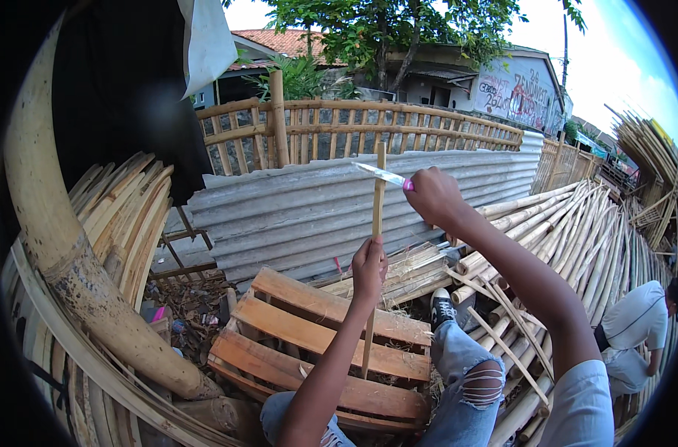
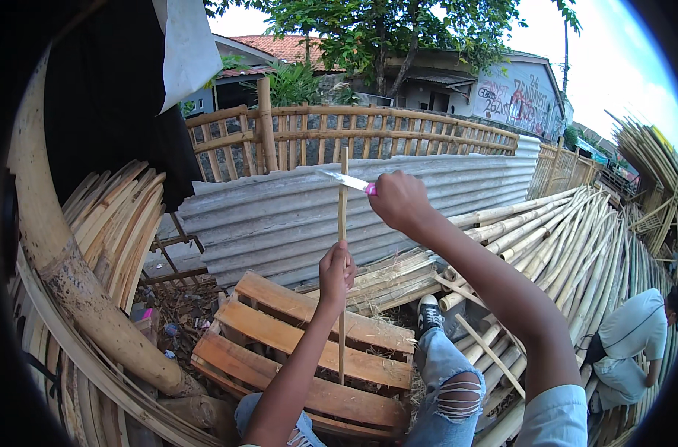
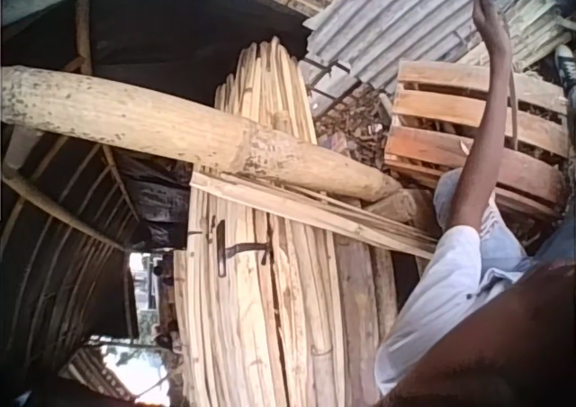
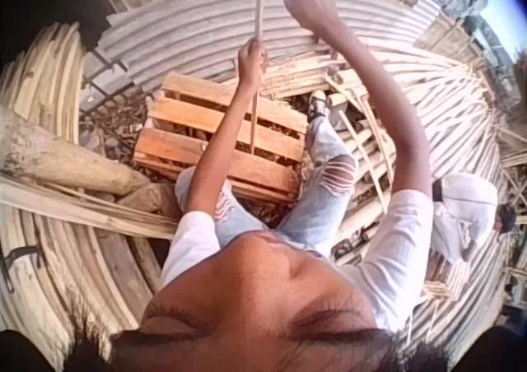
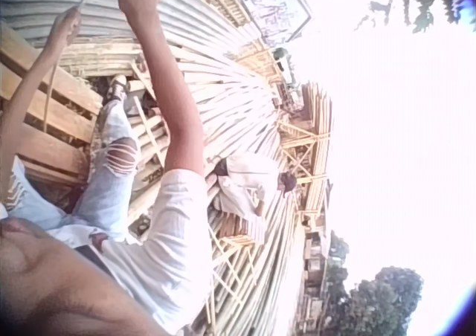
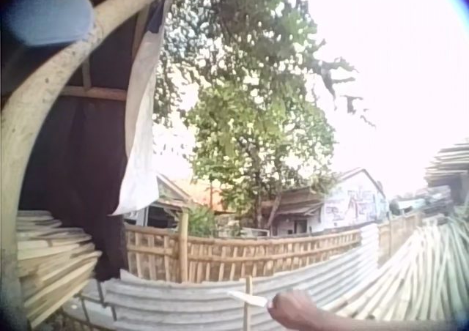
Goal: Scraping and thinning a strip of bamboo using a small knife.
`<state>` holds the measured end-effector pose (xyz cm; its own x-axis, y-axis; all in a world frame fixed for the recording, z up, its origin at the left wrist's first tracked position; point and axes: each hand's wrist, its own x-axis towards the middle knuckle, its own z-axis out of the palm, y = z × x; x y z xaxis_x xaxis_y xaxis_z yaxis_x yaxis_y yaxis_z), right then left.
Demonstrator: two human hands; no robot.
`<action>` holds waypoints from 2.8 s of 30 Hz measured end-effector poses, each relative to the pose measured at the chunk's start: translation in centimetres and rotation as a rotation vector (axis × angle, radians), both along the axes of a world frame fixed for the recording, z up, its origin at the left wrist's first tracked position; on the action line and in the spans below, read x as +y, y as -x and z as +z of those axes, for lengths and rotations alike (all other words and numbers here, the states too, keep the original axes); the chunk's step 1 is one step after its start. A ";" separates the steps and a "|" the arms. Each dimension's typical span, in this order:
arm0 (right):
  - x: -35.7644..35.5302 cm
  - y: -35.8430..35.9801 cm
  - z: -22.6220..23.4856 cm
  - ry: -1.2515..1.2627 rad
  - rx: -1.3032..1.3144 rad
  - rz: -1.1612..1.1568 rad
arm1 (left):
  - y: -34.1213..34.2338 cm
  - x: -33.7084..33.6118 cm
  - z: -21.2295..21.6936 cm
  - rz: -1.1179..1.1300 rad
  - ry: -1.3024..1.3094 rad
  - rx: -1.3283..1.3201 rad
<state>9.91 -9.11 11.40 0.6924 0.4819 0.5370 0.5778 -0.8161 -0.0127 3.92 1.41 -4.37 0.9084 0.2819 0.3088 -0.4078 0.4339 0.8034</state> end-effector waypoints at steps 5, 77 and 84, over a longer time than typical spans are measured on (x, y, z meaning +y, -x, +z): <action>0.9 0.7 -3.0 0.347 -0.037 0.214 | 0.1 1.1 0.0 0.033 -0.005 -0.031; -6.3 -2.5 -27.8 0.123 0.739 0.008 | 0.1 3.3 0.4 -0.252 0.094 0.024; -6.7 -3.3 -29.0 0.176 0.798 0.088 | 0.0 3.3 0.6 -0.246 0.099 0.027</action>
